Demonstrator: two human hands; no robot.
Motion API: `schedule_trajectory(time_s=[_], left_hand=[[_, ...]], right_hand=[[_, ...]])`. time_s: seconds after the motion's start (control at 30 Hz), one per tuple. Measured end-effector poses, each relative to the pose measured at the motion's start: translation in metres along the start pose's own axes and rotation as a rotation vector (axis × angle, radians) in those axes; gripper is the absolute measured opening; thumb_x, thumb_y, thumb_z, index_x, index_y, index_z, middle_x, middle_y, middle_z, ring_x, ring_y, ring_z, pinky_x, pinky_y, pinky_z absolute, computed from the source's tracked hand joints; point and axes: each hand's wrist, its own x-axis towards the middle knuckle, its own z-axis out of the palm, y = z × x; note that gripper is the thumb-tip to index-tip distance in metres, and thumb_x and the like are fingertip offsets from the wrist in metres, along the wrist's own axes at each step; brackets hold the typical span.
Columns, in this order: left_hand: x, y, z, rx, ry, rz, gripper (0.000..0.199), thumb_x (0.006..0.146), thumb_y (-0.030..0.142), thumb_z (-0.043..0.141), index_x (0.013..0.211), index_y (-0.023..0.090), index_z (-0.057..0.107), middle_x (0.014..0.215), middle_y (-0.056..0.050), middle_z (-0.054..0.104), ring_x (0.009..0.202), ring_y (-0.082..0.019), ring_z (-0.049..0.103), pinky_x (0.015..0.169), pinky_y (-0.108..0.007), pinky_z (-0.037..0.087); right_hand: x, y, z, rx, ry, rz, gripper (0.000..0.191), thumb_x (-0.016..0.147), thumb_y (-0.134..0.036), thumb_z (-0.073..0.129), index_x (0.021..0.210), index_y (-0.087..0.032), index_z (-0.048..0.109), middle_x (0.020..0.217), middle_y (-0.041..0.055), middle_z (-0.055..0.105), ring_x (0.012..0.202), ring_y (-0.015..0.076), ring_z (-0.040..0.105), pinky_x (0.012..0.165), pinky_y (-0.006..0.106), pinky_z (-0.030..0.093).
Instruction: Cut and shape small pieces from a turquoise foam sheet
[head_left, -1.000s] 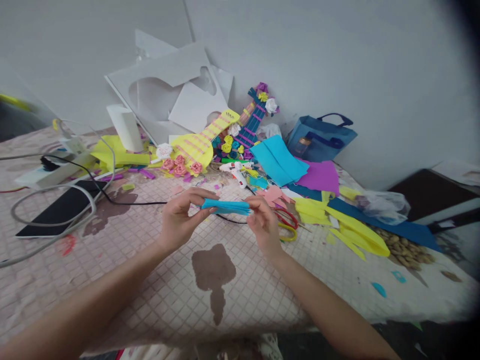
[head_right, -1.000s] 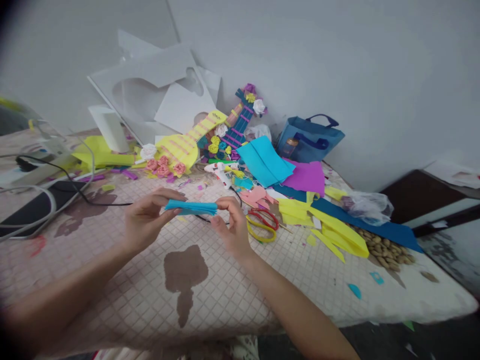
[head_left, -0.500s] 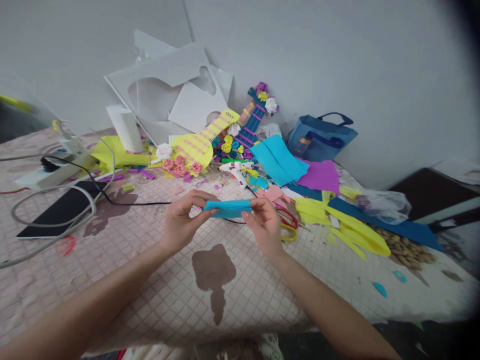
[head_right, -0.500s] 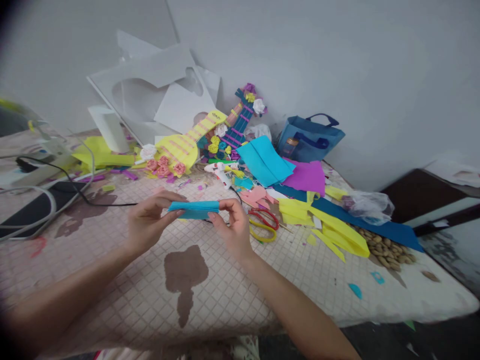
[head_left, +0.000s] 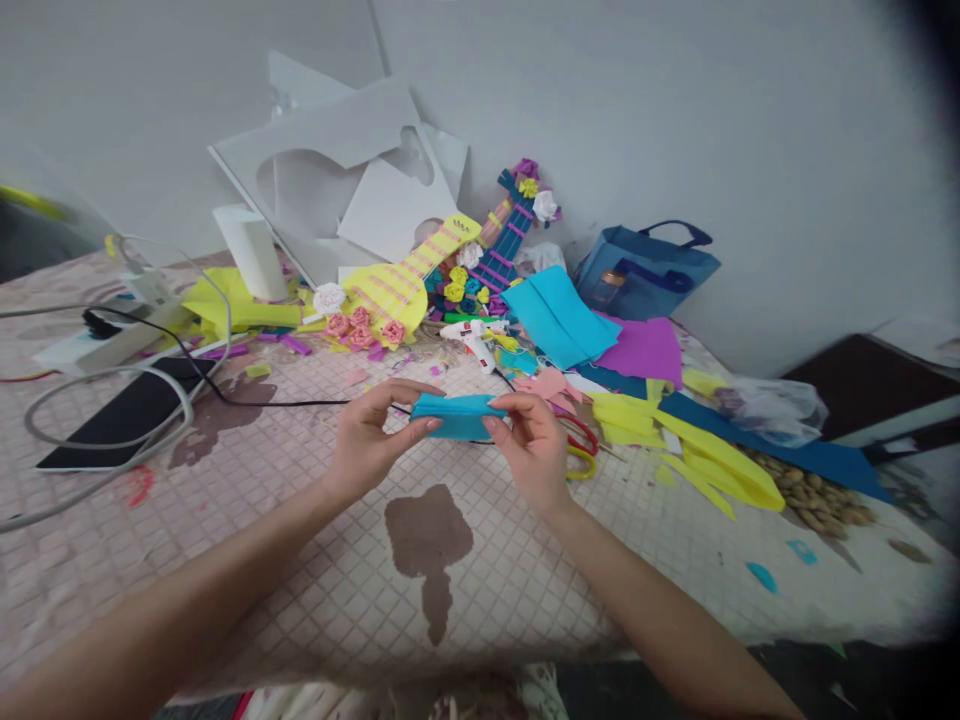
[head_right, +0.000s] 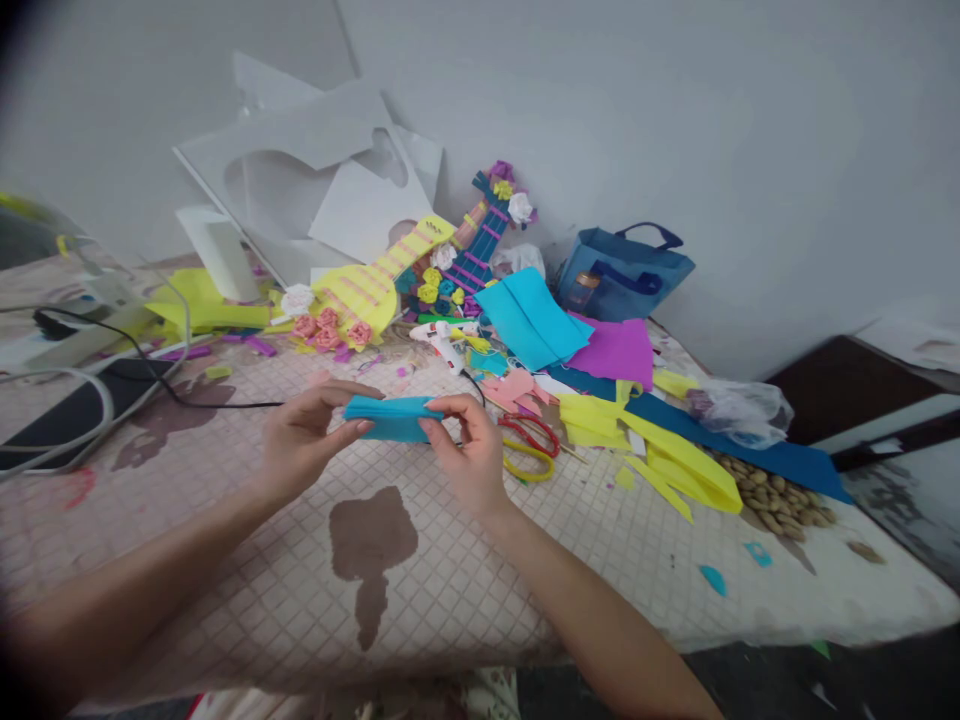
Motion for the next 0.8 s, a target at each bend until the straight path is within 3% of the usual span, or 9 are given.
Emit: schedule_trajectory(time_s=[0.27, 0.47, 0.67, 0.8], left_hand=[[0.0004, 0.0002, 0.0018, -0.114, 0.063, -0.066, 0.016, 0.073, 0.024, 0.074, 0.081, 0.02, 0.061, 0.105, -0.008, 0.068, 0.103, -0.023, 0.061, 0.091, -0.04, 0.047], [0.0019, -0.003, 0.0023, -0.064, 0.03, -0.103, 0.031, 0.07, 0.027, 0.076, 0.091, 0.021, 0.054, 0.127, -0.011, 0.058, 0.122, -0.027, 0.05, 0.098, -0.044, 0.042], [0.0027, -0.0002, -0.0002, 0.125, -0.041, -0.059, 0.016, 0.076, 0.027, 0.071, 0.078, 0.02, 0.057, 0.128, -0.01, 0.058, 0.121, -0.028, 0.05, 0.102, -0.049, 0.035], [0.0032, 0.0036, 0.0013, 0.035, -0.038, -0.036, 0.012, 0.077, 0.022, 0.071, 0.076, 0.021, 0.059, 0.125, -0.008, 0.061, 0.119, -0.026, 0.052, 0.102, -0.049, 0.036]], right_hand=[[0.0, 0.0007, 0.0005, -0.025, 0.016, -0.002, 0.01, 0.08, -0.021, 0.065, 0.089, -0.024, 0.061, 0.086, 0.002, 0.064, 0.083, 0.0165, 0.06, 0.071, 0.03, 0.049], [0.0006, 0.0022, -0.0004, -0.019, 0.025, -0.005, 0.01, 0.08, -0.022, 0.065, 0.089, -0.023, 0.062, 0.087, 0.0028, 0.064, 0.084, 0.0173, 0.06, 0.072, 0.031, 0.049], [0.0004, 0.004, -0.0013, -0.021, 0.016, -0.014, 0.009, 0.081, -0.021, 0.065, 0.09, -0.023, 0.062, 0.087, 0.0022, 0.064, 0.084, 0.0165, 0.06, 0.073, 0.031, 0.049], [0.0003, 0.0039, -0.001, -0.047, 0.004, -0.043, 0.01, 0.081, -0.02, 0.064, 0.09, -0.023, 0.062, 0.087, 0.0027, 0.065, 0.085, 0.0172, 0.06, 0.073, 0.032, 0.049]])
